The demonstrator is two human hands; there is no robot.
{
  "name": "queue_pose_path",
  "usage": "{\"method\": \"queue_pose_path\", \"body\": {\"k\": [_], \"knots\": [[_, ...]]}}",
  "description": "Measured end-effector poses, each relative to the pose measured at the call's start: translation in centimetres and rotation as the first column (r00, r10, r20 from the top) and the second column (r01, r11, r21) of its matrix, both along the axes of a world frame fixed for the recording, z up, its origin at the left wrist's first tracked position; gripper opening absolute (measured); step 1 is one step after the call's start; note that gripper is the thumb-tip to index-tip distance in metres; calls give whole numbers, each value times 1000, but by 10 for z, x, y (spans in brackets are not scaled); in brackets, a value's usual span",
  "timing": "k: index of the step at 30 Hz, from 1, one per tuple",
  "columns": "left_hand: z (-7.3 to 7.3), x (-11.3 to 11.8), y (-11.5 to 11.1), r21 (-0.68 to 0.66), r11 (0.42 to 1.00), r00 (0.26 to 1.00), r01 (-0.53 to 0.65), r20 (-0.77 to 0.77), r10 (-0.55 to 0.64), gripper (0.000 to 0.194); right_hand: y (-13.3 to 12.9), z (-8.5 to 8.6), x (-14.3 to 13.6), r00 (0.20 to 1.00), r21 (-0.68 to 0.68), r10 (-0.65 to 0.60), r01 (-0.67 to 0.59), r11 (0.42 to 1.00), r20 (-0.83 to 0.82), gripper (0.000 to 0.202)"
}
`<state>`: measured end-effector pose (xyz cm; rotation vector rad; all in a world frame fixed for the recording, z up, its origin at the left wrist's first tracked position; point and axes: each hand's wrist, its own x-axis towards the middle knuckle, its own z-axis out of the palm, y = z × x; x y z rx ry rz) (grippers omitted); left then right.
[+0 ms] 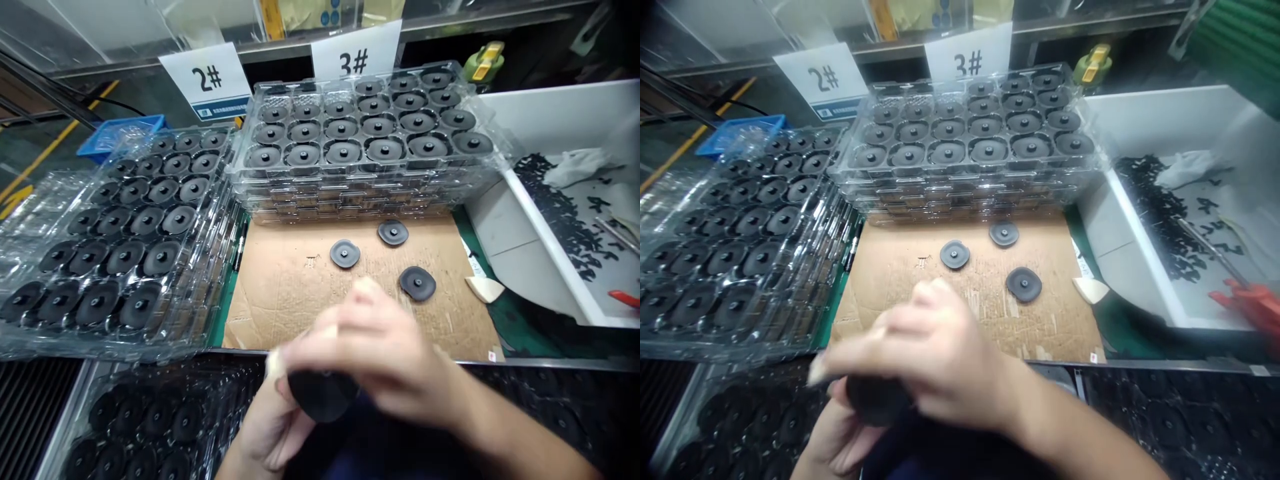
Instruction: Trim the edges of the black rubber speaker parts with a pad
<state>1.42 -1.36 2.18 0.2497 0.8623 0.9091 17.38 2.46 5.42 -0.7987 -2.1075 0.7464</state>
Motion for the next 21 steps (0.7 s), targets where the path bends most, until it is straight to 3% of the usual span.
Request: {"method": "queue_pose_path", "body": {"k": [1,3,5,7,9,12,16,21], "knots": [[0,-2,-1,-2,1000,998,28,49,-28,45,5,-7,5,997,-135,-72,67,989,-38,26],[1,-7,-4,-13,997,981,74,179,-71,45,14,-28,17,973,-399,-231,205,894,-18,24],[1,-12,-6,-23,997,963,79,259,-70,47,16,-56,27,958,-527,-277,271,805,70,24],[0,-17,-6,-24,997,960,72,273,-63,50,8,-86,30,939,-523,-299,342,781,167,25],[-2,-20,-4,-25,998,963,54,266,-45,49,-9,-114,27,880,-454,-408,475,754,243,31],[-5,-24,-1,-45,999,970,17,242,-6,46,-33,-141,19,773,-337,-551,634,696,316,42],[-12,-27,3,-60,997,973,-45,222,58,49,-35,-147,13,758,-275,-533,641,717,376,43],[-17,-22,7,-37,993,975,-113,187,118,47,-15,-127,13,805,-287,-473,577,765,359,28]]}}
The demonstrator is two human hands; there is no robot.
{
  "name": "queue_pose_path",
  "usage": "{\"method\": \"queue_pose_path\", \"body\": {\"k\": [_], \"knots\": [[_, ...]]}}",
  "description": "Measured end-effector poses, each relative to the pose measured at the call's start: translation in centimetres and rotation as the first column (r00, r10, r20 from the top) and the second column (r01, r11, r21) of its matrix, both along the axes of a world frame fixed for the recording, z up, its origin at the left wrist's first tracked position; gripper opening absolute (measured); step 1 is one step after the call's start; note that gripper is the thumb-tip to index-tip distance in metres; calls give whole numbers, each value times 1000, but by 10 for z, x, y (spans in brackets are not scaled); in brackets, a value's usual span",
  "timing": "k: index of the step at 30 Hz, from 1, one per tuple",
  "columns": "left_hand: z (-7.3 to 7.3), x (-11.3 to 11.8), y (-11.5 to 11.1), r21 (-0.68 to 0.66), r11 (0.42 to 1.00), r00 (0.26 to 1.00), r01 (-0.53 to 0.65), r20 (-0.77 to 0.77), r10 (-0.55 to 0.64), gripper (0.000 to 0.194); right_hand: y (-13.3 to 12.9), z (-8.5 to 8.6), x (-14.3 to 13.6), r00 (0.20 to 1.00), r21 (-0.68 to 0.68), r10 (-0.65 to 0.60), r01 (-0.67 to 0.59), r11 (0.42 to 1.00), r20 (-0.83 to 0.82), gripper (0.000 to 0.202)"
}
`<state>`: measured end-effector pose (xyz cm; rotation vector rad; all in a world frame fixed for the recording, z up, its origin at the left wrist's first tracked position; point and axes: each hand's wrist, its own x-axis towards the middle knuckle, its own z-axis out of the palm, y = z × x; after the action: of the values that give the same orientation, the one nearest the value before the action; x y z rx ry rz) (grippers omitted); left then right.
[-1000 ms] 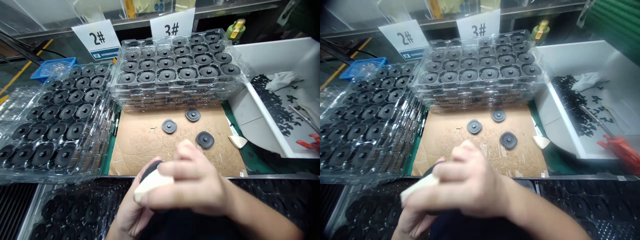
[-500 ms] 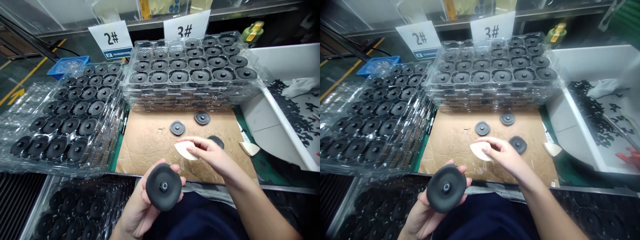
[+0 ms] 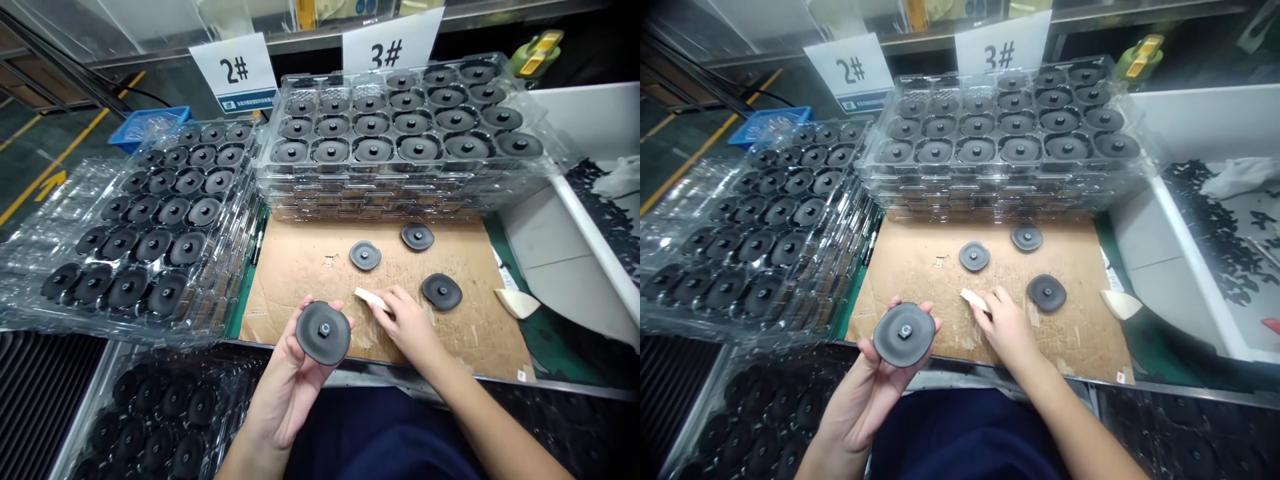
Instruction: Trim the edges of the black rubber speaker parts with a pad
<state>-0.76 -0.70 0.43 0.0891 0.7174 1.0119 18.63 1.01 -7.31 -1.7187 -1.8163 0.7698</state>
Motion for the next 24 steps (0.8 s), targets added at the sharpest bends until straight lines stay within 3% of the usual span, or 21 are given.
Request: {"method": "queue_pose_path", "body": {"k": [7,9,12,14,16,19,24], "knots": [[-4,8,0,13,998,997,-55,-49,56,42,-4,7,-5,986,34,122,-119,992,-116,28],[-4,11,-1,26,998,995,-65,-75,67,40,-1,25,-7,988,39,85,-80,996,-130,26],[-1,18,-2,93,993,987,-74,-133,86,42,-1,70,-19,979,168,-2,37,985,-202,32],[2,23,-3,134,989,982,-57,-170,79,41,-8,98,-31,959,375,159,-62,925,-235,35],[5,25,-4,161,985,971,-59,-219,94,38,-14,115,-40,924,435,300,-174,883,-239,32],[9,24,-3,208,968,933,-143,-299,202,41,-12,123,-47,894,389,383,-276,879,-232,28],[22,23,-4,248,961,952,-125,-242,186,41,-6,122,-55,926,560,296,-121,820,-234,29]]}}
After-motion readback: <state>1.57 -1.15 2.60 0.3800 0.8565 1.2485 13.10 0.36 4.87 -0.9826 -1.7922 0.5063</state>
